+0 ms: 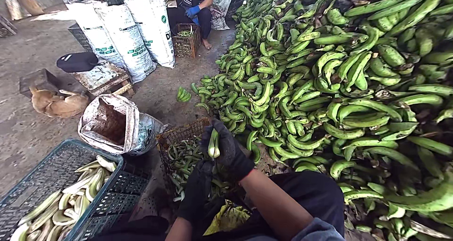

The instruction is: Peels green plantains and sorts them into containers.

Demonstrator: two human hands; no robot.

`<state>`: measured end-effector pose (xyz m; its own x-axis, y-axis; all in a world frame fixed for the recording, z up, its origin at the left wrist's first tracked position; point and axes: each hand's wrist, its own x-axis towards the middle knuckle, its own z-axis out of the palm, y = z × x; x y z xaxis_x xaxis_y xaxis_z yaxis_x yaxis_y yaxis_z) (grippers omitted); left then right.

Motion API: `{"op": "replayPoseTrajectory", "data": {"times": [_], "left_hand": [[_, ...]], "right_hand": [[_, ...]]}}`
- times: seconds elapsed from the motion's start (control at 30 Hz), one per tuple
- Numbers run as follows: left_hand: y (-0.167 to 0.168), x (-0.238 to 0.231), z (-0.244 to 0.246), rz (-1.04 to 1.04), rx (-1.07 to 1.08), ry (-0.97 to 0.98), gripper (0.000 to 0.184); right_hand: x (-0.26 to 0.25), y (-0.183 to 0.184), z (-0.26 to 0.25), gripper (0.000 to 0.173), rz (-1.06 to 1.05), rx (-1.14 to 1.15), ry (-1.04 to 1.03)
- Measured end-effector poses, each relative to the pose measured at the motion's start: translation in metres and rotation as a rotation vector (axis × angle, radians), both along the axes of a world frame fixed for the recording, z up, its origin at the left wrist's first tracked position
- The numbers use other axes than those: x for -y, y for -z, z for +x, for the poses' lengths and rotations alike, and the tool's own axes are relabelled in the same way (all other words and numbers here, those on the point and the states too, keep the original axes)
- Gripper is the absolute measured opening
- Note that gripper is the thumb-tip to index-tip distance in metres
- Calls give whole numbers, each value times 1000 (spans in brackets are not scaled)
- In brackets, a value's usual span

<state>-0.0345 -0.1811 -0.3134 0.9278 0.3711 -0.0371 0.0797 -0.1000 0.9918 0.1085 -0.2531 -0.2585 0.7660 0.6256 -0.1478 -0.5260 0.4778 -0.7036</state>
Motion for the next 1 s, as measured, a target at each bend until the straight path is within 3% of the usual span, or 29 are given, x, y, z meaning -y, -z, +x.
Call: {"op": "replayPoseTrajectory", "data": {"times": [0.13, 0.2, 0.3, 0.43, 0.5, 0.6, 0.7, 0.77, 0.8, 0.87, 0.93, 1.0], "left_hand": [[-4, -4, -2, 223, -147, -11, 53], [-5, -7, -1, 290, -188, 2, 53], [-9, -15, 1, 371, -245, 3, 53], [-13, -29, 2, 459, -354, -32, 45], [-18, -40, 2, 514, -427, -31, 46], [-37, -64, -3, 748, -526, -7, 48], [-52, -92, -3, 1018, -480, 10, 49], [-53, -116, -3, 1042, -463, -22, 48], [-52, -129, -5, 978, -485, -86, 49], [-49, -167, -18, 638, -454, -346, 45], [-46, -203, -33, 107, -158, -698, 35], [-51, -218, -46, -419, 119, -876, 53]], "right_hand": [[0, 20, 6, 37, -94, 234, 195], [-4, 22, 4, 37, -61, 142, 203], [-8, 24, -7, 49, -15, -45, 79], [-18, 37, -26, 53, 55, -141, -44], [-15, 46, -24, 48, 15, -15, -164], [-3, 48, -4, 46, -138, 245, -528], [-11, 11, 0, 37, -301, 253, -798], [-24, -10, -4, 34, -405, 313, -934], [-29, -17, -6, 33, -464, 356, -996], [-43, -28, -12, 35, -617, 465, -1122], [-70, -40, -16, 38, -772, 558, -1153], [-111, -48, -13, 30, -741, 634, -1034]]}}
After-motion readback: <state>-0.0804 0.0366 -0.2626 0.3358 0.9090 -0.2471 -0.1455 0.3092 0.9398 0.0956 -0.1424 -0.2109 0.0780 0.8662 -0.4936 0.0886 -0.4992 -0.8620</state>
